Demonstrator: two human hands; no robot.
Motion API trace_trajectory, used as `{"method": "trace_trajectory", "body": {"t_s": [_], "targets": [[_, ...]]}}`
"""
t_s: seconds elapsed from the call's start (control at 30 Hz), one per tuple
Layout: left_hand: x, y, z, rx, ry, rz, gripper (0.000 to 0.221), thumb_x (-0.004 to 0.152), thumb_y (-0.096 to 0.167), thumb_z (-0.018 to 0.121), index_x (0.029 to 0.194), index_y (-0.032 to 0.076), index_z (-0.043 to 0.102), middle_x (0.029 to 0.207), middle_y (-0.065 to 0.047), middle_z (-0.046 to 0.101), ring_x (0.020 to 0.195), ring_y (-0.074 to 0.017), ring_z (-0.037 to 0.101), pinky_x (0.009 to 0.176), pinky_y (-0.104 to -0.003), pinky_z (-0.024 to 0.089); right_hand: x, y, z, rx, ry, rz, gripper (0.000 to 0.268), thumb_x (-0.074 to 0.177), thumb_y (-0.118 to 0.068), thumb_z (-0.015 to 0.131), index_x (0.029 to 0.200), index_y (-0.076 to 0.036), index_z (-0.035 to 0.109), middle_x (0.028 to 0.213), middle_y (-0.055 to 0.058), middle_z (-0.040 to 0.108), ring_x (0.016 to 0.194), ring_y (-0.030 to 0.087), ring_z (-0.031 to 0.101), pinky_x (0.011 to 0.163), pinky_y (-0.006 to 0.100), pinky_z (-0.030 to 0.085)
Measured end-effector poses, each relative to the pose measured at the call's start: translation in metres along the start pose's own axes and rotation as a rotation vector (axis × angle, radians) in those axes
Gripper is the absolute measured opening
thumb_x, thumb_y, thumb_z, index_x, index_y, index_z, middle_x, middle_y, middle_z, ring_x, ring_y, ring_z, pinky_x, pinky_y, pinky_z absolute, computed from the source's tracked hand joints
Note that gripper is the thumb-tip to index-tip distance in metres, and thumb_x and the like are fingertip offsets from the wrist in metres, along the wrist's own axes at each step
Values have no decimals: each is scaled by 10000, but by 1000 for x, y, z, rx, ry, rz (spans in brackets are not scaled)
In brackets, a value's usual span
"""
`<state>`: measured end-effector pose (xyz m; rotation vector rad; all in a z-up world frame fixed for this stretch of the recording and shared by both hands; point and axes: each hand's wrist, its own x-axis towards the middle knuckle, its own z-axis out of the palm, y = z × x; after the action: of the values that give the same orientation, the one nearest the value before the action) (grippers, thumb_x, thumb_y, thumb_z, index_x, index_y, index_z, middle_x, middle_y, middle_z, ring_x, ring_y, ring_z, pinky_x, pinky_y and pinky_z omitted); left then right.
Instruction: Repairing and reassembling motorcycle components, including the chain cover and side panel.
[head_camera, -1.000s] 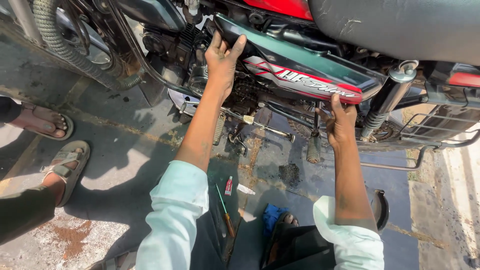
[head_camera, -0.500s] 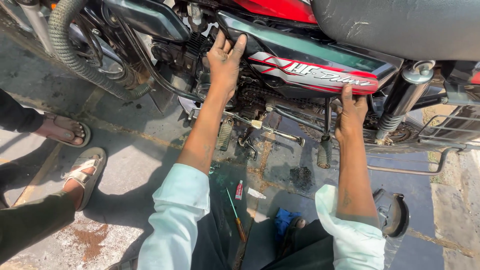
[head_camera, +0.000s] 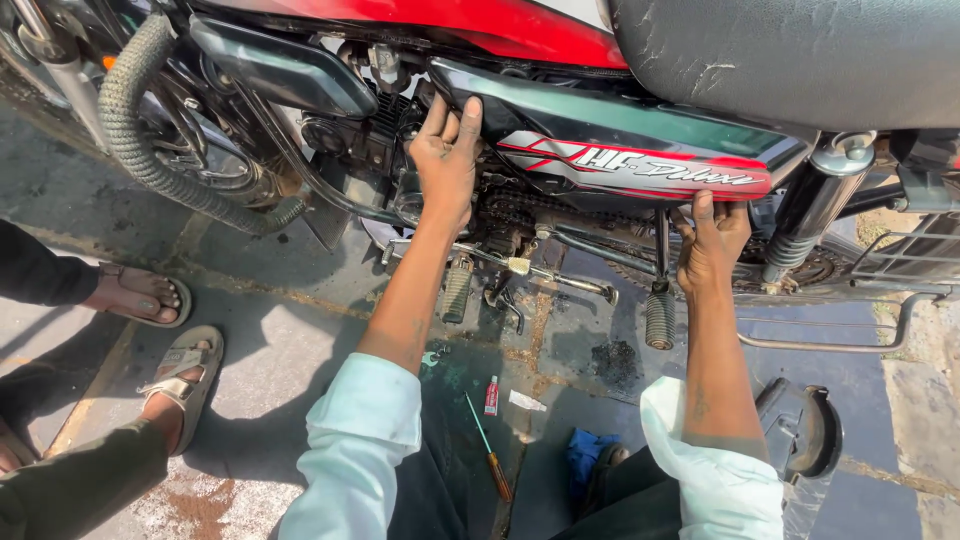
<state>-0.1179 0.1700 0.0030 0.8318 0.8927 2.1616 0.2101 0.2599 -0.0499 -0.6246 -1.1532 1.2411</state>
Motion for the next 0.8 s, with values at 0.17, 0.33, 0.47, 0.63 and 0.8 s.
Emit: {"method": "trace_trajectory", "body": {"t_s": [0.17, 0.33, 0.47, 0.63, 0.8], "targets": [[6, -8, 2, -20, -38, 136, 669, 1006, 250, 778, 1531, -51, 493, 1278, -73, 721, 1072, -55, 631, 916, -176, 503, 1, 1, 4, -44, 3, 54, 664, 920, -450, 825, 1419, -127, 530, 1331, 8, 623, 1195, 124, 627, 942, 330, 568], [2, -19, 1, 188, 82, 171, 656, 1005, 250, 777, 1519, -63, 517, 1291, -158, 687, 1096, -112, 599, 877, -201, 520, 4, 13, -8, -97, -49, 84, 691, 964, -440, 809, 1476, -98, 496, 1240, 24, 630, 926, 90, 550, 754, 247, 434], [-2, -9, 6, 154, 284, -174, 677, 921, 285, 755, 1436, -15, 434, 1257, -105, 685, 1038, -118, 699, 658, -270, 570, 0, 12, -3, -264, -56, 25, 762, 1006, -370, 793, 1578, -131, 350, 1159, 52, 638, 908, 64, 518, 790, 219, 441], [-4, -13, 5, 70, 149, 8, 562, 907, 273, 830, 1327, -57, 654, 1200, -135, 732, 991, -148, 637, 840, -272, 497, 0, 14, -13, -155, -140, 43, 722, 1035, -234, 803, 1595, -90, 371, 1358, 83, 607, 1179, 151, 560, 1004, 299, 465], [1, -12, -9, -21, 73, 41, 591, 789, 150, 925, 1279, -7, 635, 1162, -96, 738, 1046, -173, 687, 959, -300, 552, -6, 14, -12, -133, -138, 39, 884, 841, -35, 878, 1493, -109, 286, 1387, 119, 562, 1292, 251, 599, 1161, 409, 496]]}}
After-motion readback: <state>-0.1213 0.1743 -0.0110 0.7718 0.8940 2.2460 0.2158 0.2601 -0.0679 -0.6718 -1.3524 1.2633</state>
